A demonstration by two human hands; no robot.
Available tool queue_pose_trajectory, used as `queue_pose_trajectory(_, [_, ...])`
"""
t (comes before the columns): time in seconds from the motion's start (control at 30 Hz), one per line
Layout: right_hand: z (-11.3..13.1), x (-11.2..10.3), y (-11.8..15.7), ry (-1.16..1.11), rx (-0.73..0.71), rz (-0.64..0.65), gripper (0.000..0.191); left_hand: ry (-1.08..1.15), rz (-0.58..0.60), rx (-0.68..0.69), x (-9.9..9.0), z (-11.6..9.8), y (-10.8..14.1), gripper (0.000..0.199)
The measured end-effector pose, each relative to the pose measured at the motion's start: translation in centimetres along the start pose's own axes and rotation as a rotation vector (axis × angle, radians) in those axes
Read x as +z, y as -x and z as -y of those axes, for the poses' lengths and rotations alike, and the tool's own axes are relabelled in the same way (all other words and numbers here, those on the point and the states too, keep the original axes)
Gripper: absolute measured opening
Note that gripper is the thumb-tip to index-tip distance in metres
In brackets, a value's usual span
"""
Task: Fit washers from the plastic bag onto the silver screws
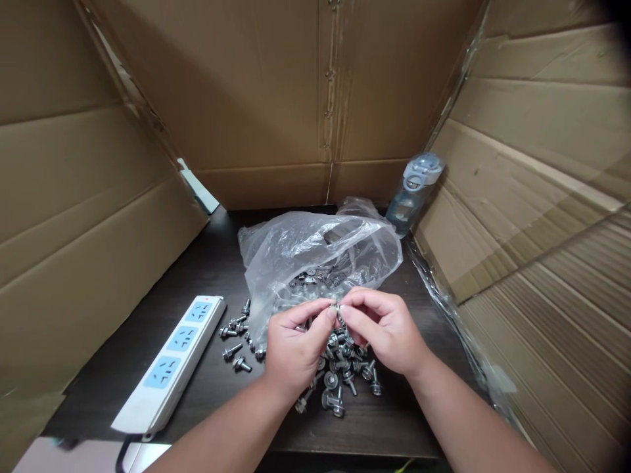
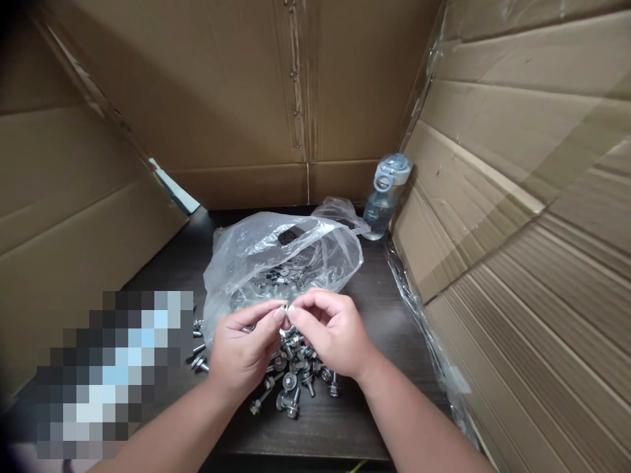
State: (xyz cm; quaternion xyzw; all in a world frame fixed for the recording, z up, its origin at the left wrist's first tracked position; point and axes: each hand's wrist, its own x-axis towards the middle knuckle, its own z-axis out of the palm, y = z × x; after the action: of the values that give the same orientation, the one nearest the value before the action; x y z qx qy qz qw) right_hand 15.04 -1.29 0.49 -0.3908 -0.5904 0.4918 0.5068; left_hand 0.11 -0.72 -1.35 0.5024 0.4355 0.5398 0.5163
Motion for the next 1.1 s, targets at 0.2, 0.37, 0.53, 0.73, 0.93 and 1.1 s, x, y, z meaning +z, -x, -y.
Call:
queue_pose_trajectory(0.2, [-0.37, -0.39, 0.07, -0.039, 0.06, -0.017, 0.032, 0.079, -0.011, -0.043, 0.09, 0.02, 0.07, 0.03])
queue_pose_trajectory(0.37, [0.14, -0.01, 0.09, -0.128, 0.049, -0.007, 0.021, 0.066, -0.011, -0.035, 0.02, 0.04, 0.08, 0.03])
queue_pose_trajectory(0.53, [-0.22, 0.01, -0.11, 0.03, 0.079, 0.006, 0.036, 0.061, 0.007, -0.064, 0.15, -0.17, -0.02, 0.029])
queue_pose_trajectory(0.73, [-0.46, -0.32, 0.05, -0.08, 0.1, -0.036, 0.031, 0.177, 0.008, -0.112, 0.08, 0.16, -0.13, 0.029])
queue_pose_trajectory(0.93, [0.13, 0.07, 0.12, -0.069, 0.074, -0.024, 0.023, 0.15, 0.043, -0.098, 0.06, 0.14, -0.05, 0.028])
queue_pose_trajectory(1.1, [-0.61, -0.2, 0.0, 0.0, 0.139, 0.006, 0.044, 0.155, 0.087, -0.102, 0.2, -0.04, -0.09, 0.026])
